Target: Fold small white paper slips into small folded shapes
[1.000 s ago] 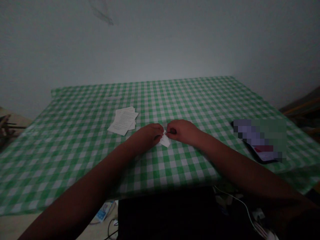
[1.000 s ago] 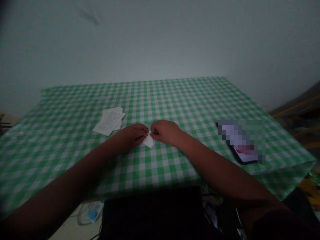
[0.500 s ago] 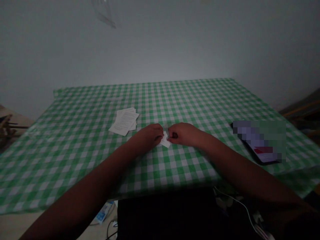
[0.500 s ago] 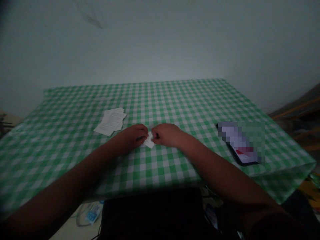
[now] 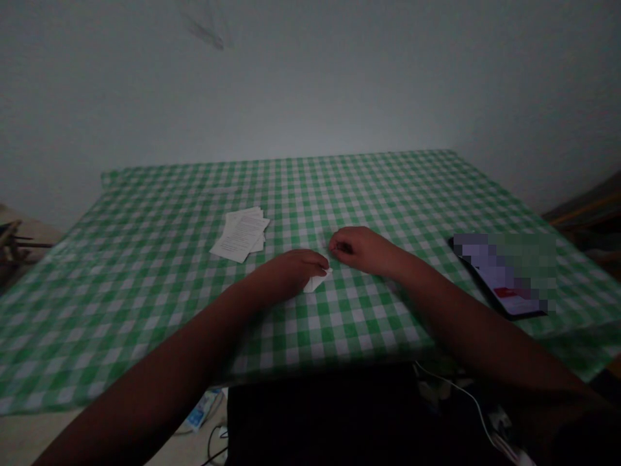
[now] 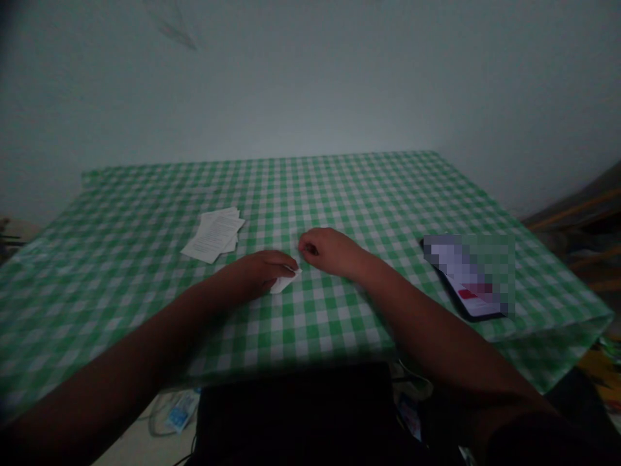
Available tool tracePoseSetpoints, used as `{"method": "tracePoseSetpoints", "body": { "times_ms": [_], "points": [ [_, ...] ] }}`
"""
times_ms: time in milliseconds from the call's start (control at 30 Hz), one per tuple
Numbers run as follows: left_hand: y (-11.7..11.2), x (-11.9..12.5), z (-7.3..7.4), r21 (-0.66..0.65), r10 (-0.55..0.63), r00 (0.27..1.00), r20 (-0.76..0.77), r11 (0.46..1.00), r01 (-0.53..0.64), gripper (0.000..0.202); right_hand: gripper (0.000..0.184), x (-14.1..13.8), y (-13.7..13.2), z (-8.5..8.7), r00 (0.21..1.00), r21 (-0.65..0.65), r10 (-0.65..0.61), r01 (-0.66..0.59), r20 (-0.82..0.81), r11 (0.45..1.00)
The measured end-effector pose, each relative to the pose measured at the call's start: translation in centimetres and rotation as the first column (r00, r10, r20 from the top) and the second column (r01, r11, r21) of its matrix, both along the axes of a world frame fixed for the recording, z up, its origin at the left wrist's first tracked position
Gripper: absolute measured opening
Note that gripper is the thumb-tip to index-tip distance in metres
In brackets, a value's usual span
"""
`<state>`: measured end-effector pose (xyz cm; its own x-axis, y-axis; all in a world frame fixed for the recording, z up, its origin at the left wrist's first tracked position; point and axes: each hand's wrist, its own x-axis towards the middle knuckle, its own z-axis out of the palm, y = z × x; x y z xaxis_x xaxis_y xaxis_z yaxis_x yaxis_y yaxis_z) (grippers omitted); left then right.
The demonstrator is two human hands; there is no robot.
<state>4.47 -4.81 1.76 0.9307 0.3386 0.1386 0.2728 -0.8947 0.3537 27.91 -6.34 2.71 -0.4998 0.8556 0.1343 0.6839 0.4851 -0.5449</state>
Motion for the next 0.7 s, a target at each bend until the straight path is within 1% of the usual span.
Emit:
{"method": "tracePoseSetpoints", "body": {
  "times_ms": [67,167,233,333,467,600,700],
  "points": [
    [-0.2,-0.1,0.1,0.020,0.002,1.000,0.019,1.000,-0.002,0.034,0.010,0.0,0.1,-0.3,0.999,0.022,0.010,-0.011,0.032,1.000],
    [-0.4,-0.1,0.4,0.069,0.040,0.999,0.019,0.997,-0.041,0.024,0.010,0.0,0.2,-0.7,0.996,0.023,0.052,-0.053,0.066,0.998],
    [-0.4,-0.2,0.7,0.056,0.039,0.999,0.003,0.998,-0.039,0.021,0.009,0.0,0.1,-0.7,0.994,0.014,0.078,-0.079,0.079,0.997],
    [0.0,-0.5,0.9,-0.013,0.001,1.000,-0.012,1.000,-0.001,0.024,0.006,0.1,0.0,-0.5,0.989,-0.003,0.121,-0.121,0.084,0.993],
    [0.7,-0.9,0.5,-0.056,-0.049,0.999,0.021,0.997,0.050,0.038,0.006,0.2,-0.1,-0.2,0.984,-0.019,0.159,-0.158,0.075,0.987],
    [0.7,-1.0,0.1,-0.053,-0.050,0.998,0.036,0.997,0.052,0.042,0.008,0.0,-0.2,-0.3,0.986,-0.006,0.136,-0.136,0.092,0.991],
    [0.5,-1.0,0.1,-0.044,-0.037,0.998,0.043,0.998,0.039,0.041,0.009,-0.4,-0.2,-0.7,0.991,-0.008,0.088,-0.088,0.101,0.996]
  ]
}}
